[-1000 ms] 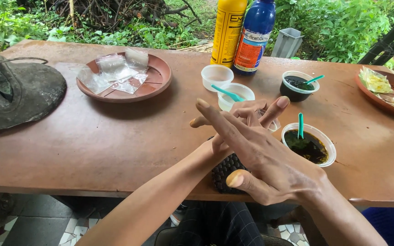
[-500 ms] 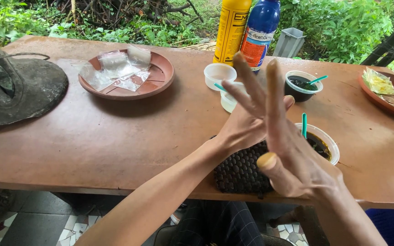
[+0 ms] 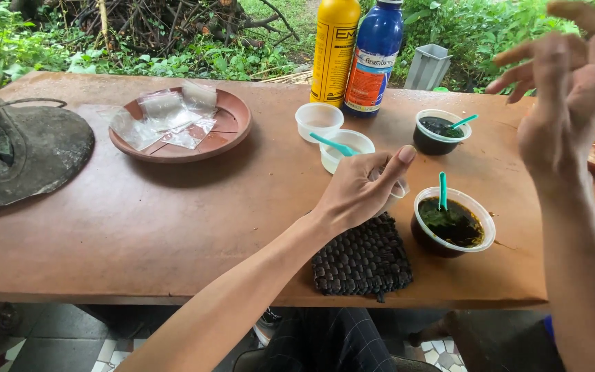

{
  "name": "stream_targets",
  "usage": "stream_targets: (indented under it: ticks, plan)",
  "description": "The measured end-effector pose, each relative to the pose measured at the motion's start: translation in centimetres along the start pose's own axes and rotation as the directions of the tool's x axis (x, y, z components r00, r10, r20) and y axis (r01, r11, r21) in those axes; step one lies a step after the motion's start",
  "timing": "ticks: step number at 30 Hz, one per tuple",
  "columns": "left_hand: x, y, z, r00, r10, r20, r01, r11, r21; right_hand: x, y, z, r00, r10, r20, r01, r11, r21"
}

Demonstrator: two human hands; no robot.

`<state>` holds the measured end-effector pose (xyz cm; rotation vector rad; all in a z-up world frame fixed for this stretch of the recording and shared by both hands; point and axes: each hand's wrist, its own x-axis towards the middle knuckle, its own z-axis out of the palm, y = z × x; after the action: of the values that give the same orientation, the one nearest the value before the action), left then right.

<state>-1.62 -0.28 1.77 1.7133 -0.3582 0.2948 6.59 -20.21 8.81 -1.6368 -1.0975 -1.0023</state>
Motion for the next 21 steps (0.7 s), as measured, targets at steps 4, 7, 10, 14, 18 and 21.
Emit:
stream_targets:
  ticks: [4, 7, 10, 14, 18, 21]
  plan:
    - [0.1, -0.3, 0.0, 1.000, 0.020, 0.003, -0.020, 1.000, -0.011, -0.6, 4.6, -1.2, 0.960, 0.219, 0.176, -0.220, 0.975, -0.014]
    - [0.2, -0.6, 0.1, 0.999, 0.046, 0.002, -0.046, 0.999, 0.011, -1.7, 5.8, -1.5, 0.882, 0.377, 0.283, -0.383, 0.923, -0.036]
    - [0.1, -0.4, 0.0, 1.000, 0.026, 0.000, -0.026, 0.999, 0.021, -2.1, 5.7, -1.7, 0.781, 0.488, 0.390, -0.528, 0.849, -0.006]
    - [0.5, -1.2, 0.2, 1.000, 0.024, 0.010, -0.024, 1.000, 0.017, -1.6, 4.6, -2.1, 0.613, 0.622, 0.487, -0.670, 0.736, -0.098]
    - [0.6, -1.2, 0.1, 1.000, 0.004, 0.013, -0.004, 1.000, 0.012, -1.8, 4.8, -2.3, 0.603, 0.648, 0.464, -0.671, 0.727, -0.144]
    - [0.6, -1.4, 0.1, 1.000, 0.000, 0.020, 0.000, 1.000, -0.001, -2.1, 5.6, -2.5, 0.630, 0.633, 0.451, -0.689, 0.723, -0.053]
